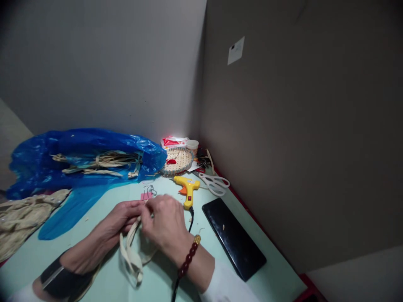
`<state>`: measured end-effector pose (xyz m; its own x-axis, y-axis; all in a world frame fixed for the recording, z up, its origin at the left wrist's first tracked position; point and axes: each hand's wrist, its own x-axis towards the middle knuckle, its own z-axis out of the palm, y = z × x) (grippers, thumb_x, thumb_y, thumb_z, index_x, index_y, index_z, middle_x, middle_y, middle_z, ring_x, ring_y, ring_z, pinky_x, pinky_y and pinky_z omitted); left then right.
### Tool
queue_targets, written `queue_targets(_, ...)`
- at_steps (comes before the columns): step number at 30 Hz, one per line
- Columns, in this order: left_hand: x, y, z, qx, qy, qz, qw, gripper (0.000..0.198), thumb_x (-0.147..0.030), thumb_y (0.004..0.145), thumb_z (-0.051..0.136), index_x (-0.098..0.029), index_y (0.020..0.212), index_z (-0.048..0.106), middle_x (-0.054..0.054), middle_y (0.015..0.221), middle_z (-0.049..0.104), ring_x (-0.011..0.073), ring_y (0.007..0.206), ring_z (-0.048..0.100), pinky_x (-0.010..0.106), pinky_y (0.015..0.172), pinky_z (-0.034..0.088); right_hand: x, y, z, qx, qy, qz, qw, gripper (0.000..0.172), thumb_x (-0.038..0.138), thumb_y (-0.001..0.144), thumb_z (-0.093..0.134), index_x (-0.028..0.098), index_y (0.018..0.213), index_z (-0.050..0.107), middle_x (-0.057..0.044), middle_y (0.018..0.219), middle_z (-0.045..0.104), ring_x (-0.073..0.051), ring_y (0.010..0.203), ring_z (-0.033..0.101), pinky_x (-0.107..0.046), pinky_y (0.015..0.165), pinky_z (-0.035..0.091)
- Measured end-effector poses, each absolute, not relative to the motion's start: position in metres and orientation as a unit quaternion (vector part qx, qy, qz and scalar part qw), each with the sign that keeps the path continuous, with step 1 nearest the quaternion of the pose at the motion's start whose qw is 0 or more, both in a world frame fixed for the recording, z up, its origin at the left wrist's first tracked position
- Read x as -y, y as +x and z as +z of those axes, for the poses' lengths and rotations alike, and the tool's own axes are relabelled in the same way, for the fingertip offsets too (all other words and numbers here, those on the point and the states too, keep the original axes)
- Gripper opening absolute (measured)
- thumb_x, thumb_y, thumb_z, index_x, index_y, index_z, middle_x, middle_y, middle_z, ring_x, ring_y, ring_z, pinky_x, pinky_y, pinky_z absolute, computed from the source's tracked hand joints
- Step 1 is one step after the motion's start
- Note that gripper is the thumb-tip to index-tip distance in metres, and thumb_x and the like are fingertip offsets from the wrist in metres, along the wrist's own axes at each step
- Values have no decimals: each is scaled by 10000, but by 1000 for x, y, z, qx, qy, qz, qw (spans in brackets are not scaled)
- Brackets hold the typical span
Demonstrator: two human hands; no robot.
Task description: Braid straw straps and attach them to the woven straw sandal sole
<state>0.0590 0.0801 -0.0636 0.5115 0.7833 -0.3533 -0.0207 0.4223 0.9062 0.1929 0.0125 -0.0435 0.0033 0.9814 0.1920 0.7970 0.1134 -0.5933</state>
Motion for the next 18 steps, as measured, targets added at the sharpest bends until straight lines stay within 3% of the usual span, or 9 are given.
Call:
queue_targets(2,-80,59,-63,-413,461,264,740,321,-293,541,824,-136,717,607,-120,461,387,1,361,222,159,385,130,-20,198,-45,649,-666,187,316,320,311,962,466,104,1149,623,-155,1086,695,-251,1009,611,-328,804,399)
queue_targets(3,-79,60,-62,-414,462,262,739,332,-291,531,827,-131,731,617,-115,460,401,2,359,233,159,385,131,-24,200,-47,643,-661,216,320,312,303,946,494,99,1143,622,-141,1043,707,-231,968,626,-302,775,414)
queue_targets(8,-73,60,-57,-423,493,280,707,331,-305,537,799,-138,760,620,-72,493,494,30,384,337,159,407,206,-40,202,-59,641,-613,335,318,158,188,873,521,132,846,667,-3,659,660,-112,582,579,-206,551,362)
queue_targets(13,-70,61,-60,-434,559,293,642,240,-348,592,720,-146,664,612,-79,467,447,45,392,293,177,412,186,-43,207,-53,621,-618,336,347,313,206,862,518,133,587,648,14,522,531,-102,549,472,-226,548,309)
queue_targets(16,-70,62,-62,-450,596,283,603,247,-393,602,685,-161,598,600,-96,416,366,63,378,250,201,405,166,-43,209,-54,606,-620,354,350,330,218,842,538,135,551,671,27,449,474,-98,500,431,-228,525,297)
queue_targets(18,-70,63,-62,-459,617,284,573,226,-398,620,653,-184,604,583,-85,437,392,87,394,287,213,419,199,-43,207,-57,596,-621,361,358,317,209,823,541,134,546,674,23,449,492,-97,499,444,-222,526,307)
